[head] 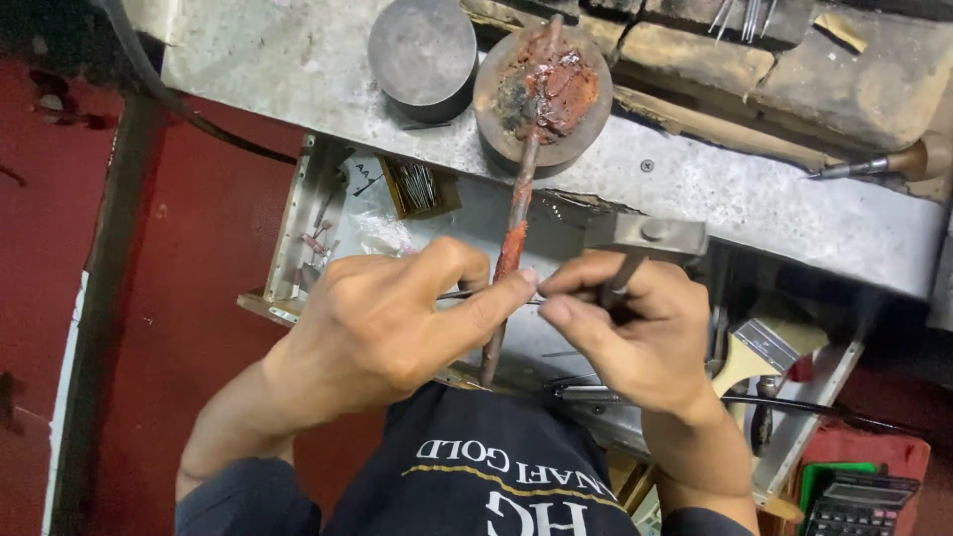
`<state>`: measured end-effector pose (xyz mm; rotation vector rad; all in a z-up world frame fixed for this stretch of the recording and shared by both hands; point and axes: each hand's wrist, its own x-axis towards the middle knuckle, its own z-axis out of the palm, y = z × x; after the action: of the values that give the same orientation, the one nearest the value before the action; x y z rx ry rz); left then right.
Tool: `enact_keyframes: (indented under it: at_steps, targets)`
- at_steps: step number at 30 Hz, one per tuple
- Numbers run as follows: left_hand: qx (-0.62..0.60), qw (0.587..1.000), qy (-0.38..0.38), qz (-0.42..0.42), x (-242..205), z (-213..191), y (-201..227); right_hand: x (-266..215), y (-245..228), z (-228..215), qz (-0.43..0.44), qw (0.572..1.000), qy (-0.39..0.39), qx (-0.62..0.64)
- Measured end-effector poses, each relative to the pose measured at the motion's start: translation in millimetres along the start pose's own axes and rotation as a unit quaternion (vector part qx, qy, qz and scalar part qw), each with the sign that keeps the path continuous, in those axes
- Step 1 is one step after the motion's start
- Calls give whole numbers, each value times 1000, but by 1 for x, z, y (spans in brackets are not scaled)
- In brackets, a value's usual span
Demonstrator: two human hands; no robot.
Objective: The person holds a metal rod and uses a hammer to shape a small metal piece attached to it. They repeatedly tap the piece with the hammer, rotate the rod, and inspect the work. The person also uses a small tool to adjust the piece on the rod.
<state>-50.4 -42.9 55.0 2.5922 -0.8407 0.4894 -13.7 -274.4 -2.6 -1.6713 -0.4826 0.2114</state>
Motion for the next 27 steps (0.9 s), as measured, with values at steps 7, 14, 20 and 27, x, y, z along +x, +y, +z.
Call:
enact_keyframes:
  at_steps: [7,14,20,27]
  targets:
    - [-201,976,38,-79,-4,13,0,9,1,5,-10,995,-83,50]
    - [-449,884,49,-119,-13,35,-5,0,19,10,3,983,-70,169]
    - [-306,946,62,-89,-10,19,-10,-20,39,-40,-42,997,58,-30]
    - [-273,959,-32,-70,2,0,-9,-58,97,-120,-58,901,263,-341]
